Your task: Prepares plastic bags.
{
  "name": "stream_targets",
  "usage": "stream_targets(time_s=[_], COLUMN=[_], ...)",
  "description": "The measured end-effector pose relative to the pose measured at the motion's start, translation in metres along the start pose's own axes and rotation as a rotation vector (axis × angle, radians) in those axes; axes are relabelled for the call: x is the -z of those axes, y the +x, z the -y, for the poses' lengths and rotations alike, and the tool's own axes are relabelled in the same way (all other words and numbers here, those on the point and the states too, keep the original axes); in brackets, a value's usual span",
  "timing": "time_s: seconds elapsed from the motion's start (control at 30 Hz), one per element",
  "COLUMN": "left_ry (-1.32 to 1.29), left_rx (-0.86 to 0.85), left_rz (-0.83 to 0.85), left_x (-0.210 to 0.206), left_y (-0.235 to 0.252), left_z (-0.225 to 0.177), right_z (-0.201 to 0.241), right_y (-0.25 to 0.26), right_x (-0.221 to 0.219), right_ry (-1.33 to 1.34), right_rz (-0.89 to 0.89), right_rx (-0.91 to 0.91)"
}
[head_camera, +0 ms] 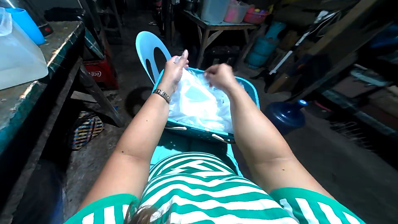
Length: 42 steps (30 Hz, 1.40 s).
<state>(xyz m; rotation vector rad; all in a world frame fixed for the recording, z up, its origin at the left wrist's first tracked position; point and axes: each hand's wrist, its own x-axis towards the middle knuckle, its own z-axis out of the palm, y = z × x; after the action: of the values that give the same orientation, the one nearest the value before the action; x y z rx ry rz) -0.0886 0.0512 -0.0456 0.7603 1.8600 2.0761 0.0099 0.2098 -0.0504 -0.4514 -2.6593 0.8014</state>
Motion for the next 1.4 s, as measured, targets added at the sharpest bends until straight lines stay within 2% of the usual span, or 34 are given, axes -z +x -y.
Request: stream_targets(time_s=[0.1,0.13,0.17,0.2,0.27,0.37,0.47,0.57,0.73,0.87,1.0,1.07,1.2,1.3,1.37,1.4], left_ry=[-0.13,-0.151,-0.159,-0.165,-0.181,-0.219,-0.251,-0.261,-0.225,-0.123,-0.123,-0.098,-0.183,-0.322,-0.406,-0.431], left_rx=[0.009,-0.012,-0.04,-0.07,-0.116,-0.116,-0.124,-0.14,-0.118,-0.1,-0.068,-0.025,-0.068,-0.054,-0.025,-0.03], left_rz=[0.052,0.074,0.099,0.123,0.145,0.157,0.18,0.222,0.216,0.176,0.299,0.399,0.549,0.423,0.323,0.296], left_x=[-0.004,-0.004,-0.003,-0.003,0.0,0.001,0.0,0.001,0.001,-0.001,0.002,0.005,0.006,0.006,0.005,0.006], left_y=[-0.004,-0.005,-0.006,-0.008,-0.008,-0.008,-0.007,-0.008,-0.007,-0.009,-0.013,-0.02,-0.022,-0.024,-0.023,-0.023], left_z=[-0.003,-0.004,-0.004,-0.003,0.0,-0.002,-0.002,-0.001,0.003,0.0,-0.003,-0.008,-0.007,-0.008,-0.009,-0.009], right_z=[-0.015,-0.014,-0.007,0.001,0.0,0.002,0.011,0.018,0.019,0.024,0.025,0.022,0.029,0.029,0.026,0.026], right_y=[0.009,0.01,0.009,0.004,0.002,-0.001,-0.006,-0.011,-0.01,-0.011,-0.01,-0.009,-0.01,-0.015,-0.018,-0.018], right_x=[-0.034,-0.037,-0.034,-0.024,-0.009,0.011,0.012,0.008,0.003,0.002,0.004,0.006,0.009,0.014,0.015,0.014], right_ry=[-0.252,-0.272,-0.308,-0.362,-0.345,-0.133,0.212,0.535,0.435,0.32,0.284,0.447,1.124,1.27,1.131,1.044], right_rz=[0.509,0.601,0.617,0.57,0.353,0.112,-0.08,0.009,-0.129,-0.151,-0.216,-0.283,-0.314,-0.182,-0.03,-0.019], right_rx=[-0.077,-0.11,-0.117,-0.086,0.068,0.127,0.121,0.163,0.221,0.199,0.14,0.102,-0.05,-0.09,-0.001,0.049])
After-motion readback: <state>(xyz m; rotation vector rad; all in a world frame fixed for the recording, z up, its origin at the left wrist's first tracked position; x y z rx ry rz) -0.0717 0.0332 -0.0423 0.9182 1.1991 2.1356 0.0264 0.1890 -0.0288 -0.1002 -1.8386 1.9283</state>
